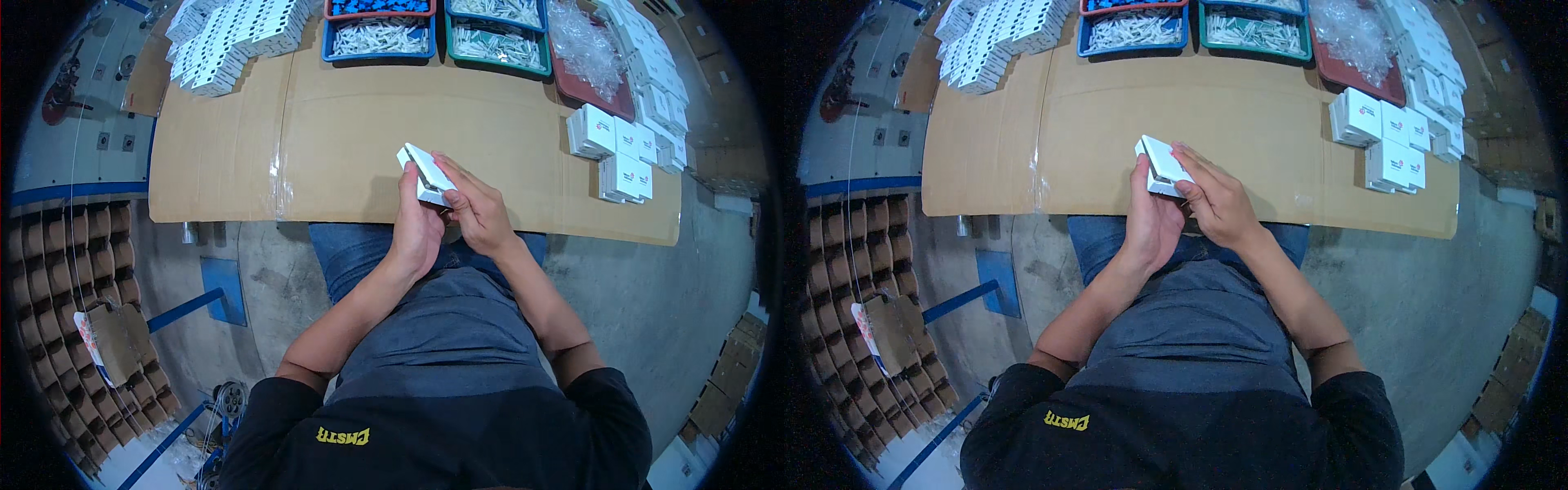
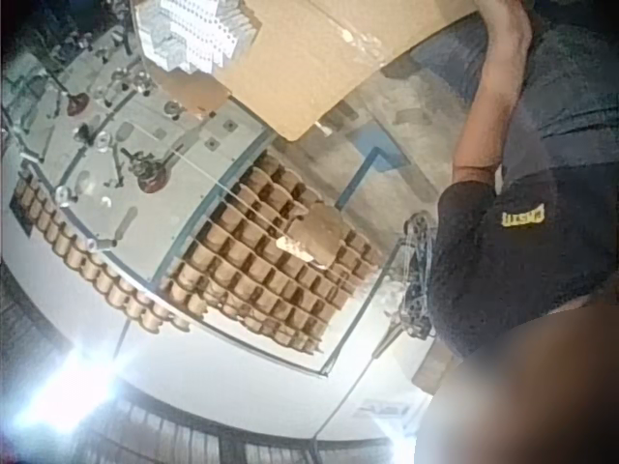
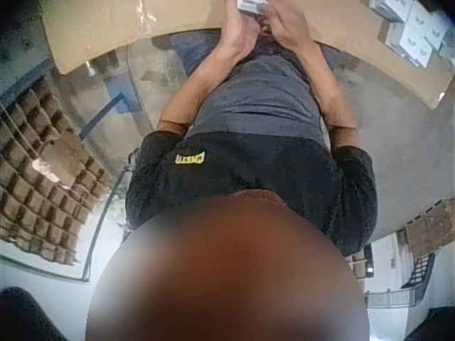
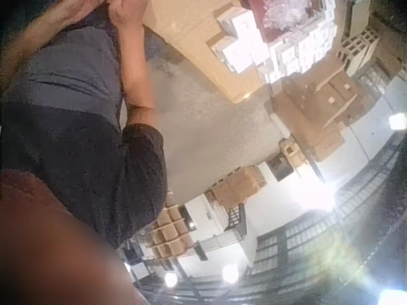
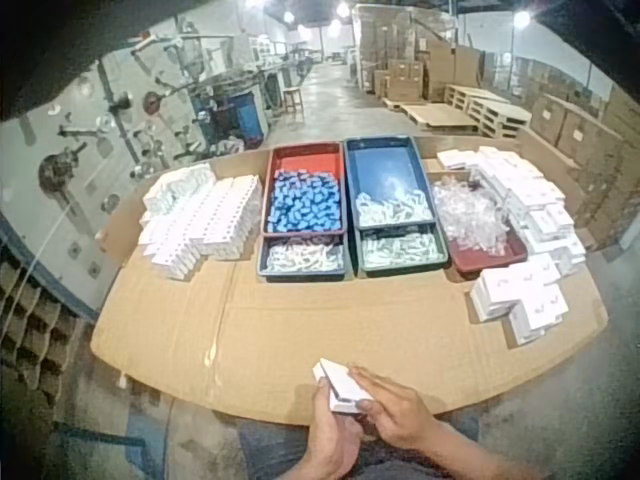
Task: The worker is picking up small electronic components and screws from bins, placing them into small plastic bags, and then organizing these bags into white cardboard boxes.
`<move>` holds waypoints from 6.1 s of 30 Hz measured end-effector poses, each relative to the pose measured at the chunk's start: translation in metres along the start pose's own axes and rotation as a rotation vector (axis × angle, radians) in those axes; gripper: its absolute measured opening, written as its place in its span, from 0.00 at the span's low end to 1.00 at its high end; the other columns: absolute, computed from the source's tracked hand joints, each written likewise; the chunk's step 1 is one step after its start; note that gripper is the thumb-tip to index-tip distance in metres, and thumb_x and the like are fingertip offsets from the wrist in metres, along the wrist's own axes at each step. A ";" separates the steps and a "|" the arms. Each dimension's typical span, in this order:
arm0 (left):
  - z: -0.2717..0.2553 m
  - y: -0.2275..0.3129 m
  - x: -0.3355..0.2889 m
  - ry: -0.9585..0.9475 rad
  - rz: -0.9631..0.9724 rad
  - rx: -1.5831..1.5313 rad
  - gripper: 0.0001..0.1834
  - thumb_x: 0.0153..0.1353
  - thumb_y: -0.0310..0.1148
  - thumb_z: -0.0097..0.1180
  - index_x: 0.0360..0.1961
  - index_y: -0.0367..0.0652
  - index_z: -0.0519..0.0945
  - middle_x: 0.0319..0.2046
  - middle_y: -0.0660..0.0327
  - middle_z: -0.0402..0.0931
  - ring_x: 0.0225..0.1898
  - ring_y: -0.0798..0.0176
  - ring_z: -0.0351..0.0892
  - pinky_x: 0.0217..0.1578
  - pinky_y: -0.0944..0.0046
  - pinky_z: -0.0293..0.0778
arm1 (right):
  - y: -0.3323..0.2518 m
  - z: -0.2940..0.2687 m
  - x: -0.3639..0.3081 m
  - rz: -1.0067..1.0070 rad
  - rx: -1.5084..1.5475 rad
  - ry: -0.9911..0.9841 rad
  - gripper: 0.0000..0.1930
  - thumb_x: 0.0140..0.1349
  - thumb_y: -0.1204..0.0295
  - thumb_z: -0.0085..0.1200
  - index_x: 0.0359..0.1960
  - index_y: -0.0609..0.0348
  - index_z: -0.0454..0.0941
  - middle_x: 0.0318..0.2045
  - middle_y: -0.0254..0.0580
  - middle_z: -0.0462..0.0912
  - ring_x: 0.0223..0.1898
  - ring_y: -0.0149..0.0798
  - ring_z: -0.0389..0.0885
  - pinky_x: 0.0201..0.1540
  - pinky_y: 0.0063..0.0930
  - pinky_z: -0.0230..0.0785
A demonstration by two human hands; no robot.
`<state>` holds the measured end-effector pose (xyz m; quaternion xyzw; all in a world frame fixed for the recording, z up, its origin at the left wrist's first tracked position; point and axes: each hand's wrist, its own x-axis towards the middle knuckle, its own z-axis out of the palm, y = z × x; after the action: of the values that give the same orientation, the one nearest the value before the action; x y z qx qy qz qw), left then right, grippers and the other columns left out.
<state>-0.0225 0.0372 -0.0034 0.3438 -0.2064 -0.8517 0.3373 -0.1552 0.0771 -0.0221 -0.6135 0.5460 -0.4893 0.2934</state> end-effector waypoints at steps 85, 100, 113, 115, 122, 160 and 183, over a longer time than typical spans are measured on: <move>-0.013 -0.012 0.015 0.172 0.029 -0.050 0.24 0.75 0.55 0.46 0.54 0.46 0.75 0.46 0.65 0.76 0.50 0.67 0.75 0.54 0.62 0.72 | 0.007 0.020 0.002 -0.173 -0.328 0.072 0.21 0.71 0.72 0.48 0.61 0.74 0.72 0.56 0.65 0.79 0.54 0.60 0.82 0.56 0.43 0.77; -0.013 0.030 0.014 0.094 -0.342 -0.488 0.37 0.67 0.57 0.57 0.61 0.35 0.66 0.55 0.46 0.72 0.57 0.44 0.77 0.62 0.45 0.74 | 0.017 -0.012 0.006 0.369 0.383 0.044 0.20 0.79 0.65 0.41 0.59 0.69 0.77 0.56 0.48 0.82 0.59 0.38 0.79 0.66 0.33 0.68; -0.022 0.026 0.015 -0.035 -0.401 -0.560 0.39 0.68 0.67 0.43 0.57 0.39 0.73 0.48 0.44 0.79 0.47 0.47 0.81 0.54 0.46 0.79 | 0.016 -0.015 0.006 0.387 0.342 0.019 0.19 0.79 0.66 0.42 0.55 0.70 0.80 0.51 0.45 0.86 0.52 0.33 0.82 0.58 0.28 0.73; -0.026 0.026 0.017 -0.095 -0.415 -0.567 0.40 0.69 0.68 0.41 0.58 0.39 0.73 0.48 0.45 0.79 0.46 0.48 0.81 0.54 0.46 0.79 | 0.017 -0.014 0.007 0.375 0.395 0.045 0.19 0.79 0.66 0.42 0.55 0.70 0.80 0.51 0.45 0.86 0.53 0.33 0.82 0.58 0.28 0.73; -0.031 0.028 0.019 -0.342 -0.383 -0.421 0.34 0.71 0.59 0.41 0.63 0.41 0.71 0.51 0.51 0.79 0.47 0.54 0.80 0.52 0.51 0.78 | 0.024 -0.013 0.006 0.367 0.469 0.122 0.18 0.78 0.67 0.45 0.56 0.67 0.81 0.50 0.42 0.85 0.51 0.31 0.81 0.55 0.26 0.73; 0.003 -0.009 0.011 0.114 0.083 0.016 0.28 0.77 0.57 0.39 0.58 0.42 0.73 0.45 0.65 0.73 0.45 0.70 0.70 0.48 0.65 0.66 | 0.002 0.001 0.002 -0.036 -0.124 0.012 0.25 0.70 0.69 0.55 0.67 0.65 0.70 0.66 0.58 0.73 0.69 0.54 0.70 0.68 0.39 0.65; -0.003 0.008 0.013 0.073 -0.106 -0.132 0.32 0.70 0.62 0.47 0.58 0.45 0.71 0.53 0.58 0.73 0.56 0.61 0.73 0.56 0.56 0.73 | 0.026 0.001 0.004 0.310 0.554 0.095 0.25 0.81 0.60 0.36 0.61 0.71 0.75 0.59 0.51 0.80 0.61 0.40 0.78 0.67 0.32 0.66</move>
<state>-0.0239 0.0215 -0.0066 0.3619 -0.1192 -0.8671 0.3210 -0.1645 0.0675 -0.0442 -0.3963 0.4921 -0.5969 0.4945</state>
